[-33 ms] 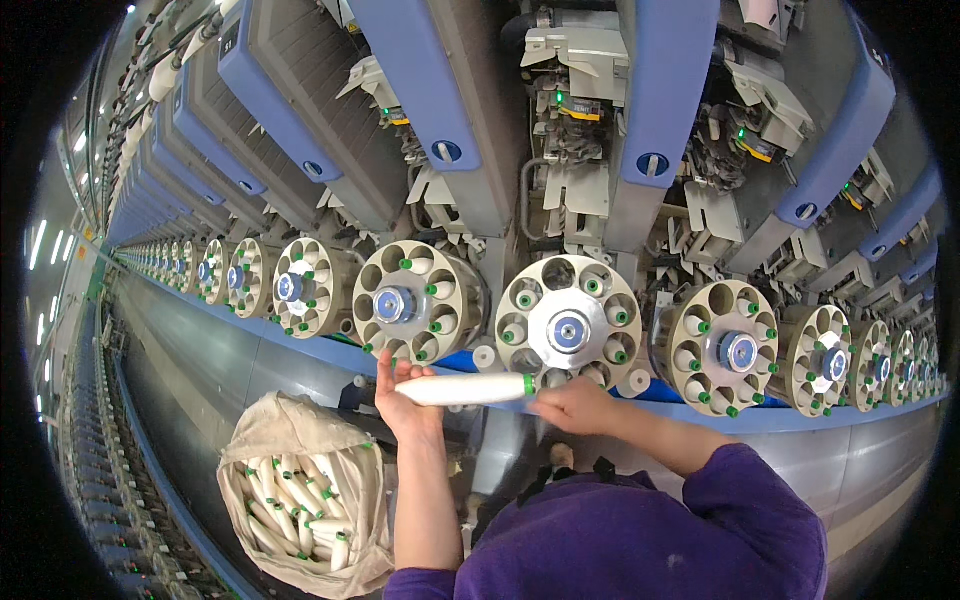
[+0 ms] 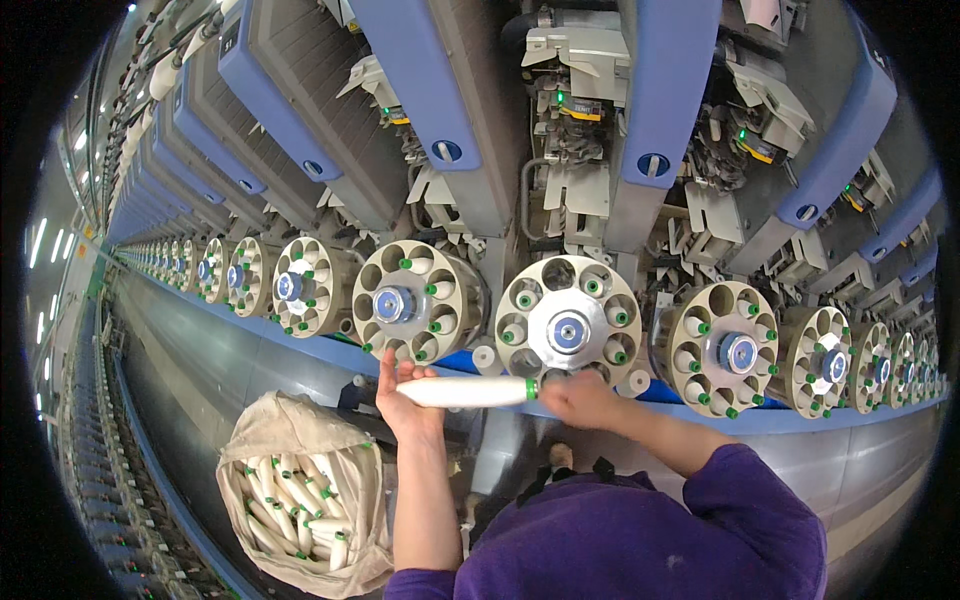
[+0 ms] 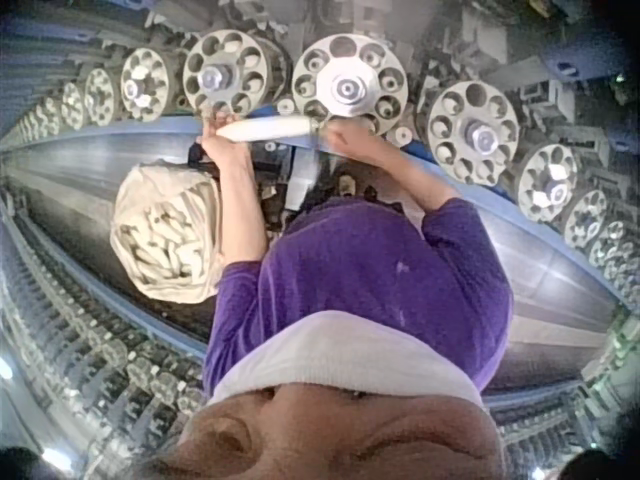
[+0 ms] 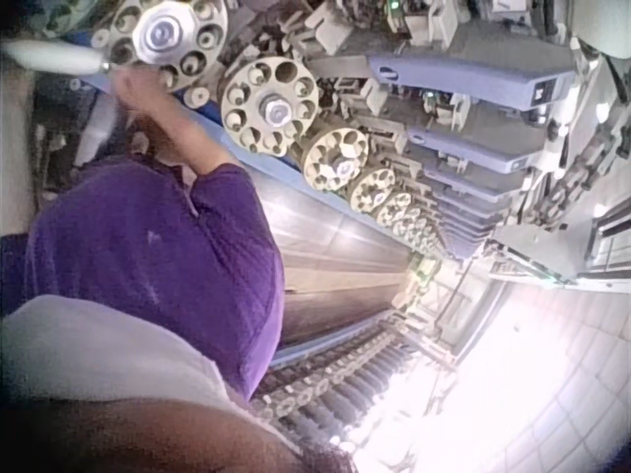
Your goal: The person repeatedly picks white cylindrical spools from a cloth bag and places them into slots on rotating circular holders attached to a row of textile machines. The person walks along the machine line, refills the holders, and briefly handles a red bin containing green items before returning to the spool-loading task.
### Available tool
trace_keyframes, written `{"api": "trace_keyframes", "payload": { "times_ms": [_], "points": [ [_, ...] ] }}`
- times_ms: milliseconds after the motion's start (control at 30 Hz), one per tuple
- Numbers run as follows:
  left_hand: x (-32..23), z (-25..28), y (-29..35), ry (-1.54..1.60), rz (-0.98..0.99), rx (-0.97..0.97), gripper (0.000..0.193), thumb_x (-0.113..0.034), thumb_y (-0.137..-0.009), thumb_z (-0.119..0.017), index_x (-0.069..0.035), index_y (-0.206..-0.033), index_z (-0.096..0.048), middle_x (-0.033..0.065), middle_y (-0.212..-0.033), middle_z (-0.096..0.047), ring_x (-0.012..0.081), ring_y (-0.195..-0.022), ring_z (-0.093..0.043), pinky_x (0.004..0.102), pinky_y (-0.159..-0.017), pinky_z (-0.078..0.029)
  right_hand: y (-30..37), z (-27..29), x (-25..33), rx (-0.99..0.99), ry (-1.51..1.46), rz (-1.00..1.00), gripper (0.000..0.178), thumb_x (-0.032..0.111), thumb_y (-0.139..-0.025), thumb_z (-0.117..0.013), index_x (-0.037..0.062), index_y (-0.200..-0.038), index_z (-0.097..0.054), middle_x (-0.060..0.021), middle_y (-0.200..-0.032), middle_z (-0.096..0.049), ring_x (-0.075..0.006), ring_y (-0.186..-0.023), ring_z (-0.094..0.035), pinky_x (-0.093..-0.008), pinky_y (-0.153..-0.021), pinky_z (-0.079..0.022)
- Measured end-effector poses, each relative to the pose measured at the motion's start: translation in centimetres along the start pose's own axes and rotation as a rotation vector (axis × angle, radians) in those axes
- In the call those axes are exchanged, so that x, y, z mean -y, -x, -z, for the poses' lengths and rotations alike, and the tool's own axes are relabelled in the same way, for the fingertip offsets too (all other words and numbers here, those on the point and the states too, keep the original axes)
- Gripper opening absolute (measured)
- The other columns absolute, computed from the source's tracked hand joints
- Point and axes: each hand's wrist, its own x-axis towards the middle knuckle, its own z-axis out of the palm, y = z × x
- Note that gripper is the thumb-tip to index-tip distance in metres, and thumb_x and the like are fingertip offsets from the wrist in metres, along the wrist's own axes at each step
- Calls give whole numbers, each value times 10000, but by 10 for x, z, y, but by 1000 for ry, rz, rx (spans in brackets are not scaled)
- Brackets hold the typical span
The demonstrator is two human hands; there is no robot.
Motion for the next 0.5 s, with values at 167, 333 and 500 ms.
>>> {"api": "trace_keyframes", "payload": {
  "times_ms": [167, 333, 500],
  "points": [
    [16, 4, 3, -274, 19, 72, 253, -274, -949, -531, -103, -1135, -552, 34, -700, -536, 156, -579, -492, 329, -565, -465, -17, 33, -22, -389, -996, -599, 330, 265, -942, -487, 120, -645, -492, -48, -483, -436, -178, -393, -385, -307, -404, -299],
    [79, 9, -7, -800, -405, 293, 341, -248, -934, -589, -47, -1200, -519, 78, -982, -609, 166, -898, -567, 309, -808, -458, -17, 73, 16, -88, -1554, -370, 410, 284, -961, -433, 159, -579, -352, 40, -460, -305, -104, -388, -245, -269, -398, -206],
    [105, 33, -16, -1040, -415, 552, 503, -172, -865, -648, -61, -1313, -450, 154, -1354, -431, 277, -1281, -377, 375, -1072, -281, -15, 107, 3, -652, -1354, -327, 402, 309, -950, -461, 166, -598, -331, 57, -466, -273, -81, -403, -249, -263, -395, -205]
  ]
}}
